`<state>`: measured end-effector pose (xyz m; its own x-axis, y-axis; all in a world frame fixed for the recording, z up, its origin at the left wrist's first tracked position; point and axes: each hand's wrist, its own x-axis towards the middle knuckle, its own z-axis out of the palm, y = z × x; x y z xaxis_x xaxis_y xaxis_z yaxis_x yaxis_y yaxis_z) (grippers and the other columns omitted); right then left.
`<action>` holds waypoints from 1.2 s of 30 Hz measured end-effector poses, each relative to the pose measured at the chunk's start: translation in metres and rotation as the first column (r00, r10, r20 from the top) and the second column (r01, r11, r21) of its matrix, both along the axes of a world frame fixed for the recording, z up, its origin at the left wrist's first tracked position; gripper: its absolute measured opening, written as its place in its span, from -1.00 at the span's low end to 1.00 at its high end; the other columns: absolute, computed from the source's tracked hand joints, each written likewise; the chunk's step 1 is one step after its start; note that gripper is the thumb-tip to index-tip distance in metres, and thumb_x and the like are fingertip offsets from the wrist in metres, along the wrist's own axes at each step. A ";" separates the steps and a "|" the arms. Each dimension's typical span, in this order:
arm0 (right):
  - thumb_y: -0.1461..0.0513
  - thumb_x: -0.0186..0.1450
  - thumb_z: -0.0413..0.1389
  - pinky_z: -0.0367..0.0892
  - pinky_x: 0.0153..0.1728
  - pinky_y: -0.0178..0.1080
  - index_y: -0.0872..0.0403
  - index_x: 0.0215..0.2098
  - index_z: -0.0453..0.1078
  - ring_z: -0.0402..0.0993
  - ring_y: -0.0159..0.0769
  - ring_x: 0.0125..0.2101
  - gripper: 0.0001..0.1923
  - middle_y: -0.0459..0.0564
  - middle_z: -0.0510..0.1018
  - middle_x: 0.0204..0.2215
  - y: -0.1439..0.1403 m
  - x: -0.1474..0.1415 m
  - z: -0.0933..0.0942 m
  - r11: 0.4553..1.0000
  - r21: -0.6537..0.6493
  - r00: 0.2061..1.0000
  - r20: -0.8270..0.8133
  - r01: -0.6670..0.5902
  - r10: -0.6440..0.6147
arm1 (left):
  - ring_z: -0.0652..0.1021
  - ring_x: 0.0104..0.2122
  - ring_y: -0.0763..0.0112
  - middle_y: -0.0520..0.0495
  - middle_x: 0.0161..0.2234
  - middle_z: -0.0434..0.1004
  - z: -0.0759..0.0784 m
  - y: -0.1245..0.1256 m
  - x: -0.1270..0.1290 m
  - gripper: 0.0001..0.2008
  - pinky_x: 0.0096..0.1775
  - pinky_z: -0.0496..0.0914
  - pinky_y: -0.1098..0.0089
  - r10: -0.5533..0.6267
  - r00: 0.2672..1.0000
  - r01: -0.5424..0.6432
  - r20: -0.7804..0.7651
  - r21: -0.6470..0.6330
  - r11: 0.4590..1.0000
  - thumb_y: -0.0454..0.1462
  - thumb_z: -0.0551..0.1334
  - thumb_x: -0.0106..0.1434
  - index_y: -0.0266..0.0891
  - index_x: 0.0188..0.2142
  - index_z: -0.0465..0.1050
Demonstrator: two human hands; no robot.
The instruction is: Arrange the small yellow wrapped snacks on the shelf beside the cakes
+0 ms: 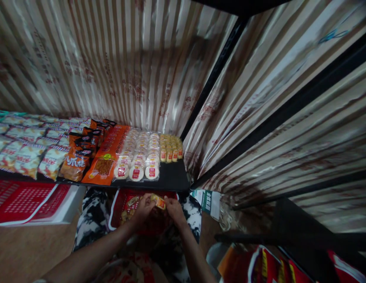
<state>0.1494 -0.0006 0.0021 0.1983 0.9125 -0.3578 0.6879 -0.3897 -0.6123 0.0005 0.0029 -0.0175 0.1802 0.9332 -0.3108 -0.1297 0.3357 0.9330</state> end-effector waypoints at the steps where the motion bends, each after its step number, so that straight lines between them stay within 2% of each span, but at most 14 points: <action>1: 0.08 0.34 -0.18 0.16 -0.50 -0.39 0.09 -0.58 0.41 0.39 -0.36 -0.54 -0.51 -0.06 0.47 -0.66 0.001 0.000 0.001 1.000 0.007 1.000 0.012 -0.004 0.004 | 0.50 -0.35 0.32 -0.05 -0.39 0.47 0.001 0.001 0.000 -0.63 -0.30 0.38 0.35 0.001 1.000 -0.001 -0.017 0.017 1.000 -0.06 0.20 -0.04 -0.23 -0.29 0.29; 8: 0.12 0.34 -0.17 0.12 -0.48 -0.38 0.09 -0.60 0.38 0.40 -0.36 -0.49 -0.53 -0.03 0.52 -0.55 0.003 -0.002 0.011 0.999 0.025 0.998 0.061 -0.021 0.020 | 0.50 -0.37 0.34 -0.04 -0.38 0.48 0.018 0.006 0.001 -0.74 -0.30 0.38 0.37 -0.060 0.998 0.063 -0.030 0.119 0.991 -0.10 0.15 0.07 -0.22 -0.31 0.30; 13: 0.16 0.34 -0.16 0.17 -0.44 -0.34 0.08 -0.51 0.44 0.46 -0.30 -0.45 -0.58 0.04 0.57 -0.49 0.002 0.002 0.020 0.995 0.069 0.984 0.171 -0.070 0.057 | 0.46 -0.49 0.41 0.02 -0.47 0.44 0.032 0.012 0.005 -0.73 -0.42 0.34 0.44 -0.073 0.982 0.106 -0.174 0.186 0.977 -0.10 0.14 0.10 -0.23 -0.27 0.32; 16: 0.19 0.32 -0.14 0.24 -0.34 -0.33 0.09 -0.36 0.46 0.48 -0.27 -0.37 -0.65 0.07 0.58 -0.40 0.001 0.009 0.020 0.964 0.246 0.974 0.223 -0.096 0.040 | 0.46 -0.54 0.42 0.04 -0.52 0.43 0.037 0.019 0.012 -0.68 -0.49 0.33 0.45 -0.128 0.969 0.160 -0.211 0.143 0.977 -0.09 0.14 0.10 -0.24 -0.23 0.33; 19: 0.21 0.31 -0.17 0.29 -0.21 -0.29 0.14 -0.22 0.45 0.47 -0.25 -0.26 -0.64 0.11 0.57 -0.29 0.002 0.014 0.017 0.882 0.465 0.983 0.181 -0.077 -0.009 | 0.46 -0.57 0.42 0.05 -0.55 0.41 0.039 0.030 0.021 -0.67 -0.54 0.33 0.47 -0.147 0.961 0.176 -0.232 0.110 0.978 -0.09 0.13 0.10 -0.25 -0.20 0.33; 21: 0.20 0.32 -0.19 0.31 -0.19 -0.27 0.16 -0.18 0.45 0.47 -0.25 -0.26 -0.61 0.12 0.56 -0.28 0.004 0.015 0.016 0.847 0.527 0.989 0.147 -0.074 -0.005 | 0.46 -0.58 0.43 0.06 -0.56 0.40 0.039 0.038 0.027 -0.68 -0.55 0.33 0.48 -0.142 0.955 0.176 -0.259 0.113 0.978 -0.11 0.12 0.11 -0.25 -0.20 0.34; 25: 0.17 0.35 -0.20 0.33 -0.18 -0.26 0.14 -0.16 0.44 0.46 -0.26 -0.27 -0.60 0.10 0.55 -0.30 0.007 0.017 0.021 0.841 0.534 0.994 0.100 -0.090 0.043 | 0.44 -0.59 0.45 0.08 -0.57 0.37 0.043 0.053 0.036 -0.74 -0.56 0.31 0.48 -0.136 0.931 0.194 -0.338 0.145 0.970 -0.14 0.11 0.10 -0.24 -0.27 0.35; 30: 0.13 0.34 -0.14 0.31 -0.08 -0.28 0.08 -0.07 0.40 0.43 -0.27 -0.13 -0.64 0.07 0.51 -0.16 0.012 0.021 0.025 0.827 0.555 0.996 0.025 -0.089 0.090 | 0.44 -0.52 0.44 0.07 -0.57 0.40 0.050 0.070 0.045 -0.85 -0.45 0.30 0.48 -0.099 0.902 0.212 -0.421 0.230 0.950 -0.24 0.09 0.10 -0.23 -0.36 0.37; 36: 0.09 0.29 -0.02 0.33 -0.06 -0.21 0.08 0.04 0.32 0.41 -0.20 -0.09 -0.59 0.11 0.47 -0.10 0.022 0.025 0.014 0.826 0.563 1.000 0.008 -0.023 0.022 | 0.45 -0.43 0.41 0.01 -0.46 0.46 0.051 0.087 0.058 -0.84 -0.36 0.27 0.46 -0.067 0.851 0.259 -0.521 0.306 0.916 -0.27 0.10 0.10 -0.23 -0.35 0.41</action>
<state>0.1747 0.0212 0.0160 0.1752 0.9598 0.2193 0.6928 0.0381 -0.7201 0.0584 0.0896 0.0334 0.2534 0.9657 -0.0563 0.4026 -0.0524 0.9139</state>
